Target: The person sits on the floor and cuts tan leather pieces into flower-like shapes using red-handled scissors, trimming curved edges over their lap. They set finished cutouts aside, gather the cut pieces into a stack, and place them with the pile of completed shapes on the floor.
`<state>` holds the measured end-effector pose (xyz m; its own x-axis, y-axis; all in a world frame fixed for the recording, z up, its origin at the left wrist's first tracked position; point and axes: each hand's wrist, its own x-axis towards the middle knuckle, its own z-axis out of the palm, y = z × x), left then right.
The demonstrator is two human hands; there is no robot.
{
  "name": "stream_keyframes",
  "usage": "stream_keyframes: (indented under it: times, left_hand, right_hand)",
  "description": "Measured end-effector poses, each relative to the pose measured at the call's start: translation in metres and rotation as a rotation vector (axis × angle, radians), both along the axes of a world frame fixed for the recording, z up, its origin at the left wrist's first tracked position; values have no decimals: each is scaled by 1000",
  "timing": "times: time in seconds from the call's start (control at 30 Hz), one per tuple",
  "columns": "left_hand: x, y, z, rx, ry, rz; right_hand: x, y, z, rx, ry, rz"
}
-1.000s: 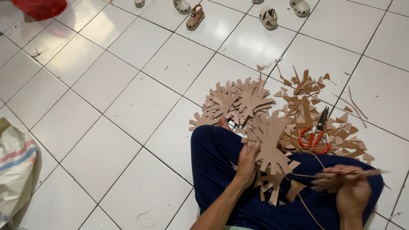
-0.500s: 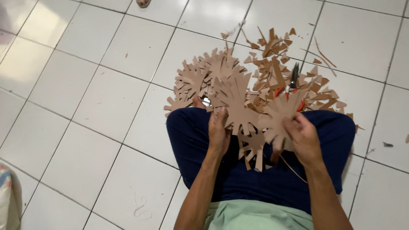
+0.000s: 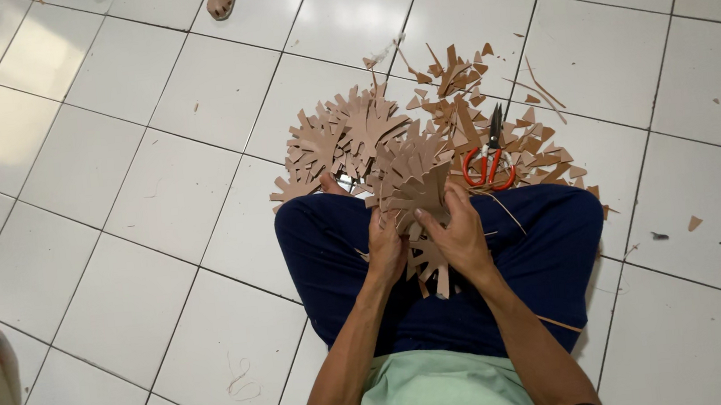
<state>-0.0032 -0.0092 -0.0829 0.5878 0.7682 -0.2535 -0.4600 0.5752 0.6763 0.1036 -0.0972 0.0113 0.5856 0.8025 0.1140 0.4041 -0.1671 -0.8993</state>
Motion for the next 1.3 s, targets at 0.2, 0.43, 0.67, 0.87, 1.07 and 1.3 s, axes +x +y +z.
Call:
stream_keyframes:
  times: [0.2,0.43,0.67,0.87,1.07,1.3]
  left_hand:
    - [5,-2,3,3,13,-5]
    - [-3,0,13,4,5,-29]
    - [-7,2,13,-66,29,30]
    - [0,3,5,381,285,73]
    - [-7,5,1,591,410,166]
    - [-5,8,-4,389,174,218]
  right_hand:
    - [-7,-3,2,-29,0,-61]
    - [9,-4,-3,-138,299,-86]
    - [45,-7,-42,39,849,-4]
    - [50,8,-69,193,916,-44]
    - [33,24,-73,66,471,-173]
    - [36,23,-61,217,220,28]
